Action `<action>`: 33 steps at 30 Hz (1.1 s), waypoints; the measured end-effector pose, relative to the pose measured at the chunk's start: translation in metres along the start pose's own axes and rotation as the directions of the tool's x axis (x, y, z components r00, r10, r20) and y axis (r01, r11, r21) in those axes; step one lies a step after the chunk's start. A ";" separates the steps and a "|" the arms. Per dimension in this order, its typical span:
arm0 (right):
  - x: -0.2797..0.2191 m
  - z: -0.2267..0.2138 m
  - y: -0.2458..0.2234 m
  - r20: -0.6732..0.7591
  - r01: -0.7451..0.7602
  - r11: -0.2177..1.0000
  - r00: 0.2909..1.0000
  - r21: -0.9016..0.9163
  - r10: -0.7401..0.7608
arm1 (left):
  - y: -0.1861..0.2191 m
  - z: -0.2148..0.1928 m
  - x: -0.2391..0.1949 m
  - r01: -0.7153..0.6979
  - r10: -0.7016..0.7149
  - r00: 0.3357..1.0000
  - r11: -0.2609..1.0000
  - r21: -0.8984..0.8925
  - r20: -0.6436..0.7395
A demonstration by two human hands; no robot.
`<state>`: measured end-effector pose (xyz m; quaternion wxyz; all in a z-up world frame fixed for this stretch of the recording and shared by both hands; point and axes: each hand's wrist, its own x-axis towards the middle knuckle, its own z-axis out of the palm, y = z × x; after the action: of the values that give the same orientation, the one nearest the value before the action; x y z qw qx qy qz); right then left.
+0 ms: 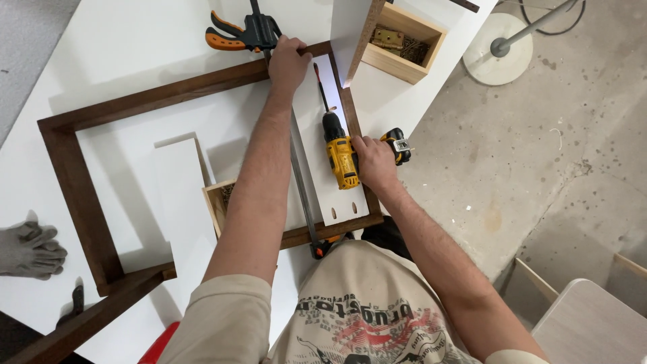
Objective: Assembling a wooden frame by clamping pieces together and driving screws into pocket holes with a power drill.
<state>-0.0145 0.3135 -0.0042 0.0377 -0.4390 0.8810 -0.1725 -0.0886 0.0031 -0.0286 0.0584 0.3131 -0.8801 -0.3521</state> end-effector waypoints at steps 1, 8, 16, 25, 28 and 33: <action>0.000 0.001 0.001 0.000 -0.001 1.000 1.000 -0.001 0.001 | -0.001 0.002 0.001 -0.001 0.001 1.000 1.000 -0.001 0.000; 0.001 -0.003 -0.001 0.000 0.000 1.000 1.000 0.002 0.000 | -0.003 0.004 0.002 -0.020 0.020 1.000 1.000 0.004 -0.016; 0.003 -0.003 0.000 0.001 0.010 0.999 1.000 -0.034 -0.010 | -0.006 0.005 0.002 -0.035 0.035 0.999 0.999 0.020 -0.019; 0.003 0.001 0.002 -0.014 0.042 0.988 0.999 -0.146 -0.045 | -0.016 0.011 0.006 -0.078 0.077 0.996 0.997 -0.021 -0.046; 0.004 0.000 0.002 -0.002 0.037 0.992 0.999 -0.124 -0.037 | -0.011 0.006 0.003 -0.070 0.070 0.997 0.998 -0.005 -0.042; 0.004 -0.005 0.000 0.043 0.021 0.993 0.999 -0.120 -0.016 | -0.014 0.008 0.003 -0.083 0.083 0.996 0.997 -0.001 -0.043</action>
<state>-0.0179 0.3121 0.0011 0.0279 -0.4520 0.8848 -0.1101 -0.0866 -0.0020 -0.0438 0.0924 0.2836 -0.8904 -0.3438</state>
